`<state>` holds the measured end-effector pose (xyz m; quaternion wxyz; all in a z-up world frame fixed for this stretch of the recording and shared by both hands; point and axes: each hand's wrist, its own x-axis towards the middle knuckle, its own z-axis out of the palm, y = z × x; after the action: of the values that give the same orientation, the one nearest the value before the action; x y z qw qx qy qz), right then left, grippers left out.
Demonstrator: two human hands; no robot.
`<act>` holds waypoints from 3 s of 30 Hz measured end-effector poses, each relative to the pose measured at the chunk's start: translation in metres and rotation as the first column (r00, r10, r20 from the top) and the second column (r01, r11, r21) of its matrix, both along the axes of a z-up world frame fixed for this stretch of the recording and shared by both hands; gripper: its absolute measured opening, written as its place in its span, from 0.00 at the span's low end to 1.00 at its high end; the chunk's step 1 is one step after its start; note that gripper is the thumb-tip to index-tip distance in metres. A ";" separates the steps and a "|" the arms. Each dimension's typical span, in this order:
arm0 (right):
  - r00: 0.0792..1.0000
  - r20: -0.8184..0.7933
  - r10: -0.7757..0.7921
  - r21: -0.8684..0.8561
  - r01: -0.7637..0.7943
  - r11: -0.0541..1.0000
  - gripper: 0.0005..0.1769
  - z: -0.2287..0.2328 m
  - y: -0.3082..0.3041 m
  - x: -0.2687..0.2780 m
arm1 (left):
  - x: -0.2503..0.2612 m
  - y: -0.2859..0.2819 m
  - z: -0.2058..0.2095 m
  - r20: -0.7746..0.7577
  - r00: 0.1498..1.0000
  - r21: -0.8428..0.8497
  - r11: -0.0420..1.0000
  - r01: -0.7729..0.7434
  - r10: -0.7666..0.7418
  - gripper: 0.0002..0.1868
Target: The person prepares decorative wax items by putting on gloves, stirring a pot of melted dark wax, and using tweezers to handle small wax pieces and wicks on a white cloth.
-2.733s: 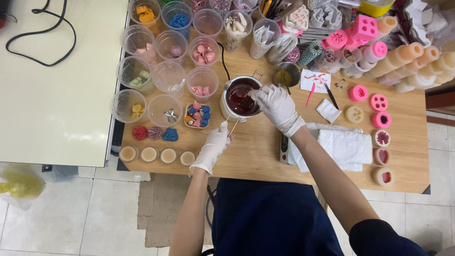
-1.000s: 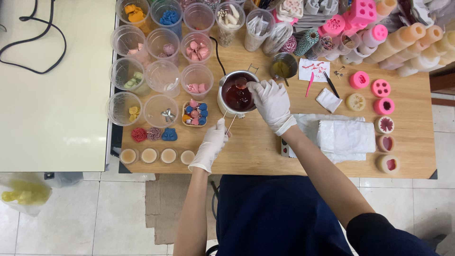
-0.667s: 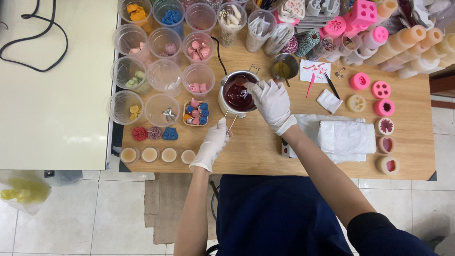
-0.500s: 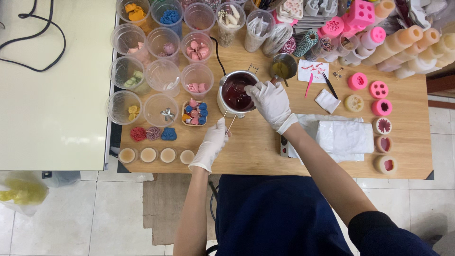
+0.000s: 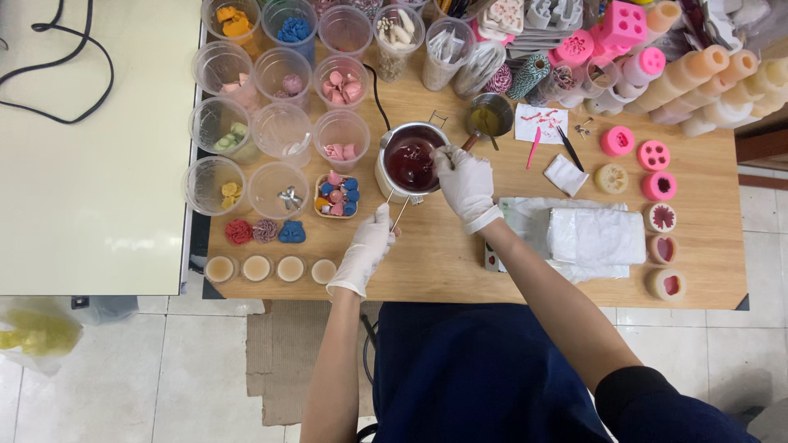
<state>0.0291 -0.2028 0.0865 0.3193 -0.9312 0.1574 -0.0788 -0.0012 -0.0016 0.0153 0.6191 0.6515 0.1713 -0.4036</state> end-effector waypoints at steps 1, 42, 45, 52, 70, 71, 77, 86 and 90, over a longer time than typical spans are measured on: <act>1.000 0.000 0.000 0.002 0.000 1.000 0.10 0.003 0.002 0.001 | 0.000 0.001 0.000 0.004 1.000 0.008 1.000 0.006 -0.006 0.33; 0.995 -0.081 -0.062 0.122 0.072 0.990 0.15 0.014 0.002 -0.007 | 0.000 0.003 -0.015 0.042 0.999 -0.008 1.000 0.027 -0.027 0.34; 0.997 -0.052 -0.055 0.116 0.061 0.991 0.14 0.012 -0.001 -0.015 | -0.001 0.003 -0.019 0.002 1.000 -0.082 0.997 0.011 -0.011 0.33; 0.991 -0.124 -0.050 0.166 0.071 0.984 0.15 0.044 -0.027 -0.033 | 0.000 0.006 -0.020 0.015 1.000 -0.027 1.000 0.011 -0.011 0.31; 0.923 -0.278 -0.267 -0.458 0.117 0.881 0.21 -0.120 -0.366 -0.002 | -0.005 0.009 -0.028 0.052 0.999 0.167 0.986 -0.008 0.000 0.28; 0.879 -0.384 -0.284 -0.484 0.070 0.872 0.18 -0.125 -0.368 0.002 | -0.006 0.010 -0.027 0.045 0.999 0.178 0.983 -0.034 0.026 0.28; 0.856 -0.458 -0.238 -0.591 -0.094 0.801 0.15 -0.140 -0.374 0.009 | -0.001 0.003 -0.020 0.031 0.998 0.204 0.977 -0.055 0.050 0.26; 0.978 -0.077 -0.194 -0.463 0.137 0.876 0.11 -0.062 -0.345 0.005 | -0.003 -0.004 0.000 0.044 0.999 0.188 0.982 0.011 -0.020 0.30; 0.985 0.166 0.048 -0.261 -0.003 0.965 0.07 0.026 -0.261 0.000 | -0.002 -0.006 0.019 0.069 0.995 0.229 0.972 0.056 -0.074 0.31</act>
<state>0.0291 -0.4633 0.1122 0.2080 -0.9567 0.1056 -0.1739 -0.0032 -0.0076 0.0344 0.5335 0.7380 0.1709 -0.3762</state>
